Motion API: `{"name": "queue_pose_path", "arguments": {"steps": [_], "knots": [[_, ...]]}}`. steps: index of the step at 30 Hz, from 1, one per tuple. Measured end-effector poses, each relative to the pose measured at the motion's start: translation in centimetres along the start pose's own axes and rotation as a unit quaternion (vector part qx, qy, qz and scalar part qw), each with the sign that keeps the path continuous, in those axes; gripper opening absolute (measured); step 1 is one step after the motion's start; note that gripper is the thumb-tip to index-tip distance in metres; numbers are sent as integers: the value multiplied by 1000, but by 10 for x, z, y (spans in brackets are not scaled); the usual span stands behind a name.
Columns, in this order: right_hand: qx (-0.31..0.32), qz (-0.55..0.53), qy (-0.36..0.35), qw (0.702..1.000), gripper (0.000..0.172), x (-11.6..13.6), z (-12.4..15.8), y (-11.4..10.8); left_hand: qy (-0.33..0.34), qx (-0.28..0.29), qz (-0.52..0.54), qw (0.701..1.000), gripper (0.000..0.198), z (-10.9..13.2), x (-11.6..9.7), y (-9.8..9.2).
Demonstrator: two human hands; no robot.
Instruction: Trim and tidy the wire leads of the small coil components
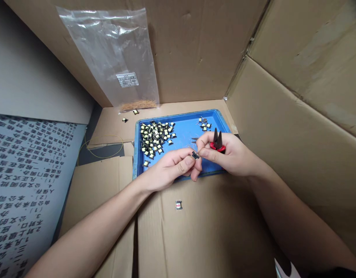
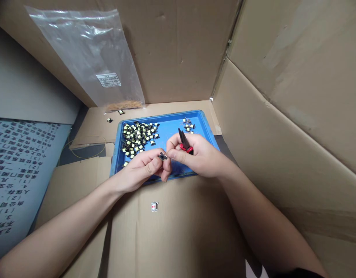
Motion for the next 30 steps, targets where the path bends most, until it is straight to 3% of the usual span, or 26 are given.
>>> {"name": "queue_pose_path", "arguments": {"steps": [3,8,16,21,30], "knots": [[-25,65,-24,997,20,3,1,-4,-8,4,5,1000,39,1,1,0],[-99,209,-152,961,10,20,5,-15,-13,18,31,999,40,1,0,2],[-81,253,-252,931,3,29,10,-11,-26,53,54,997,43,2,-2,7],[-70,318,-296,898,9,35,16,-4,-44,36,46,997,45,2,0,5],[-46,433,-306,847,8,38,14,5,-44,-17,-26,999,44,0,3,-4]]}}
Point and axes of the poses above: each hand's wrist, its own z-axis away from the middle knuckle, its own y-axis out of the palm, x = y × z, the point moved 8 cm from there along -z, towards the middle knuckle, and after that the axes turned 11 degrees about -z, right-handed, at the moved point
